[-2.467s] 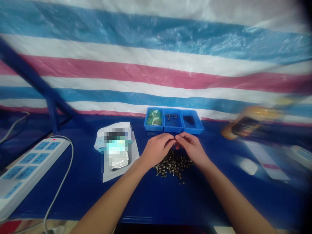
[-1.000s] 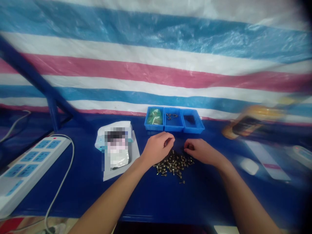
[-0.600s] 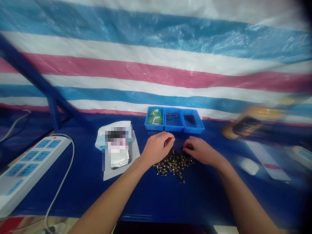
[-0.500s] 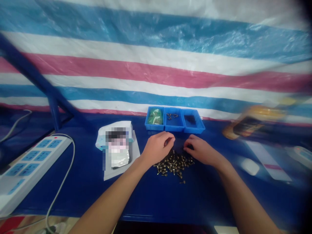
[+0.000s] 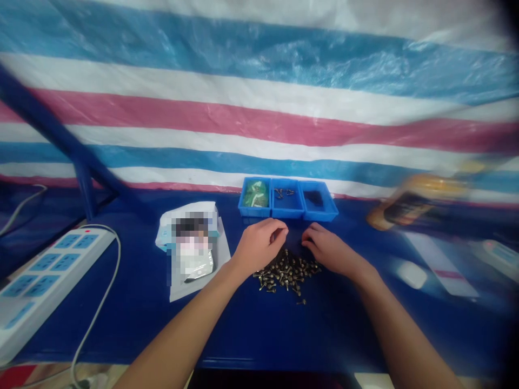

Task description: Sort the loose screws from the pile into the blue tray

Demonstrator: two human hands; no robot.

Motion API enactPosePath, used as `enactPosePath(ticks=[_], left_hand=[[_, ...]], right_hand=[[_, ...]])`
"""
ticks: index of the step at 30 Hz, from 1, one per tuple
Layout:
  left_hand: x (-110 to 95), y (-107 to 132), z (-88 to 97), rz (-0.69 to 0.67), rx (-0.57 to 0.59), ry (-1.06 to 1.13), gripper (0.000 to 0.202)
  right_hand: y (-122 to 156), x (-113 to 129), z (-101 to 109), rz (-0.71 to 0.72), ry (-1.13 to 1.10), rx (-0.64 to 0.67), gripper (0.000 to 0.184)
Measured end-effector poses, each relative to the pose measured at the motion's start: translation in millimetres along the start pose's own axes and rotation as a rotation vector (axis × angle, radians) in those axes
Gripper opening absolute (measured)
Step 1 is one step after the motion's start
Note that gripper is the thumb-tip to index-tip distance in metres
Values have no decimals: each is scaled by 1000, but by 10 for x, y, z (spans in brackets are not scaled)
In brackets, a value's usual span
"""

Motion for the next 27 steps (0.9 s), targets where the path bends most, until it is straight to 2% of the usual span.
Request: enactPosePath(ticks=[4,10,15,19,27], left_hand=[[-4,1,0,2,1,-1,19],[-46,-4,5,-23,3,3,20],[-81,-8,-6,-58,12,4,19],[-76,-8,1,-64,-7,9,16],[-56,-1,27,-52,-59,-14,20]], right_hand=[[-37,-22,135,-32,-143,-111,14],[-61,-41,251,-118,-643,-252,19],[-50,113,97,-212,-1007,-201,27],[-41,211,-5,-254,-1140,-167,28],[-52,188,-157,-291,-1423,-59,27]])
Point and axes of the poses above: each hand's wrist, its own y-axis away from the middle knuckle, its own z-axis out of the back of the hand, x = y × z, the point moved 8 cm from there along -y, towards the middle knuckle, and after that the axes turned 7 degrees about -z, right-handed, at the moved point
